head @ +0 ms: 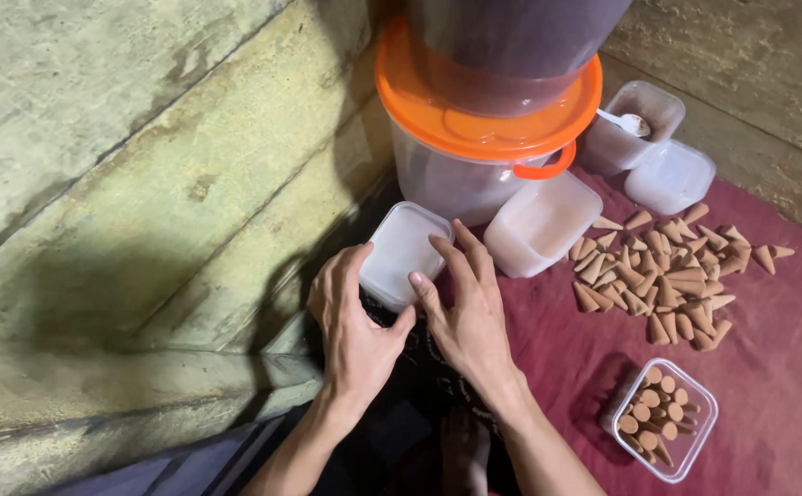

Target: Sorting and arranging incense cones into containers and rows on a table

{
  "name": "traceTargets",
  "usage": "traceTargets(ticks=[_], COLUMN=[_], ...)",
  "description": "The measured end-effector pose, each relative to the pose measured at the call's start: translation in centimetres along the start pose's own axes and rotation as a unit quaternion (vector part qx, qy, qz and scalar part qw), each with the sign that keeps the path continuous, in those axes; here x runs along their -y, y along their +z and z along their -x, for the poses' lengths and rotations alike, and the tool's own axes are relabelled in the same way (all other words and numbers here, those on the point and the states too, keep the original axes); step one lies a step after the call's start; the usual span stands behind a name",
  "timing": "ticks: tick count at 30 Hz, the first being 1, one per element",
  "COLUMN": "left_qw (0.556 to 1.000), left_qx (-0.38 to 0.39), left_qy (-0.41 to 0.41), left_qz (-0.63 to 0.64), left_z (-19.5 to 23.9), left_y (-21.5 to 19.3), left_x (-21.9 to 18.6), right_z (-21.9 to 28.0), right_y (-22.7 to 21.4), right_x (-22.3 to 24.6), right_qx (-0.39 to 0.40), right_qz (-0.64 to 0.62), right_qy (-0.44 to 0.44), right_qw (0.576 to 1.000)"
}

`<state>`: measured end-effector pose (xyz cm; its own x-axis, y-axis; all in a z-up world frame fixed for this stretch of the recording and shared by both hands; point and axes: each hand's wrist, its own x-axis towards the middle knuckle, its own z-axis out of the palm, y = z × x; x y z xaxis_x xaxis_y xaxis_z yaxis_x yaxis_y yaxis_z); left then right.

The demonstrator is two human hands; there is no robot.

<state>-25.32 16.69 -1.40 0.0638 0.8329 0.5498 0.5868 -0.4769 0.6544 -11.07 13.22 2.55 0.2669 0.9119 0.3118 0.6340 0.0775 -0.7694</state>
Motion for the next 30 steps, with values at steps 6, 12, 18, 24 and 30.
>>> traceTargets(ticks=[6, 12, 18, 24, 30], left_qw=[0.998, 0.996, 0.998, 0.992, 0.983], left_qx=[0.009, 0.016, -0.002, -0.009, 0.041], left_qy=[-0.043, -0.057, -0.024, -0.024, 0.042], left_qz=[0.053, 0.062, 0.063, 0.122, 0.174], left_z=[-0.1, 0.1, -0.1, 0.5, 1.5], left_y=[-0.9, -0.9, -1.1, -1.5, -4.6], left_x=[-0.7, -1.1, -1.8, -2.0, -5.2], right_z=[0.3, 0.7, 0.7, 1.7, 3.9], right_y=[0.5, 0.5, 0.4, -0.5, -2.8], right_x=[-0.7, -0.9, -0.8, -0.4, 1.2], right_qx=[-0.013, -0.022, -0.046, -0.080, -0.127], right_qz=[0.015, 0.018, 0.017, -0.008, -0.092], right_qy=[-0.021, -0.035, -0.055, -0.062, -0.023], right_qw=[1.000, 0.999, 0.997, 0.995, 0.987])
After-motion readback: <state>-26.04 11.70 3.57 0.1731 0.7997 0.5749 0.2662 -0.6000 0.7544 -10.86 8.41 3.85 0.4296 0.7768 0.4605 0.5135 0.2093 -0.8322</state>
